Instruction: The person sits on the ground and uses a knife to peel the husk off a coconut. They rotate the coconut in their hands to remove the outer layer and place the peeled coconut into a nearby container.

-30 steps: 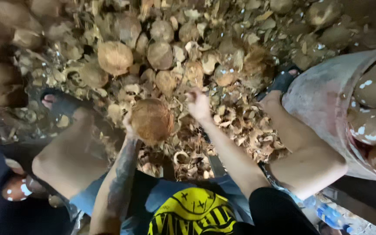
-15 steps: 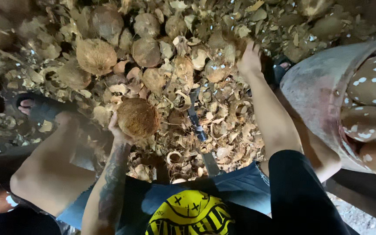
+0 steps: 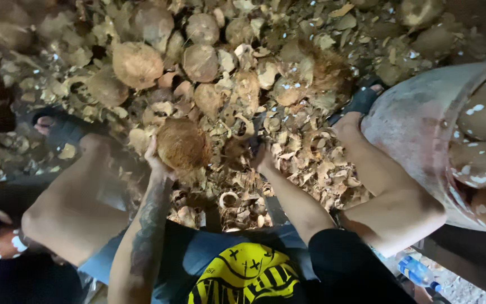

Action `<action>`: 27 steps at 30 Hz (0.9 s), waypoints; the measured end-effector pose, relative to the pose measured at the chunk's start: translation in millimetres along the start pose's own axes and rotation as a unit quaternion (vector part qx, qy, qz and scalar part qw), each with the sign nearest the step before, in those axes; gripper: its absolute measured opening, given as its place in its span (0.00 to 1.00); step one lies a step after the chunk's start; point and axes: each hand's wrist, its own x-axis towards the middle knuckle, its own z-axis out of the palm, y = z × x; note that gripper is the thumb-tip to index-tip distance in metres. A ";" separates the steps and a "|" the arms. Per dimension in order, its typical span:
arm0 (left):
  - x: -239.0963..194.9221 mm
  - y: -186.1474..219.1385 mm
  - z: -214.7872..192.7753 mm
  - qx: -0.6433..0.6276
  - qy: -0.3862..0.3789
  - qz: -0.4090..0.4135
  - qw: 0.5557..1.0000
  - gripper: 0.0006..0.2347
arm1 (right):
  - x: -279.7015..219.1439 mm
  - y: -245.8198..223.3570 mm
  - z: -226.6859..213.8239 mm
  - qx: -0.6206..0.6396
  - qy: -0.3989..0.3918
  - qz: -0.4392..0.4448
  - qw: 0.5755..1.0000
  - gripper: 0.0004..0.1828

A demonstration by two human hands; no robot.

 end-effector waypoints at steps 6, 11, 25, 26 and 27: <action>-6.9 -5.1 -9.3 -0.040 0.005 0.003 0.999 0.34 | -11.8 -34.2 4.5 0.259 0.008 0.218 0.941 0.31; -11.5 -2.7 2.8 -0.046 -0.005 0.040 0.998 0.29 | -27.9 -2.0 -14.8 0.038 -0.058 0.124 0.990 0.29; -0.7 6.7 -23.9 -0.083 -0.085 0.008 0.993 0.30 | -148.3 -79.1 -87.2 0.271 -0.036 -0.130 0.953 0.13; -2.4 10.3 -24.2 -0.074 -0.085 0.004 0.994 0.30 | -155.7 -72.6 -75.4 0.333 -0.110 -0.146 0.925 0.11; -3.9 9.0 -23.9 -0.074 -0.086 0.007 0.993 0.30 | -157.6 -69.5 -65.6 0.333 -0.110 -0.149 0.925 0.11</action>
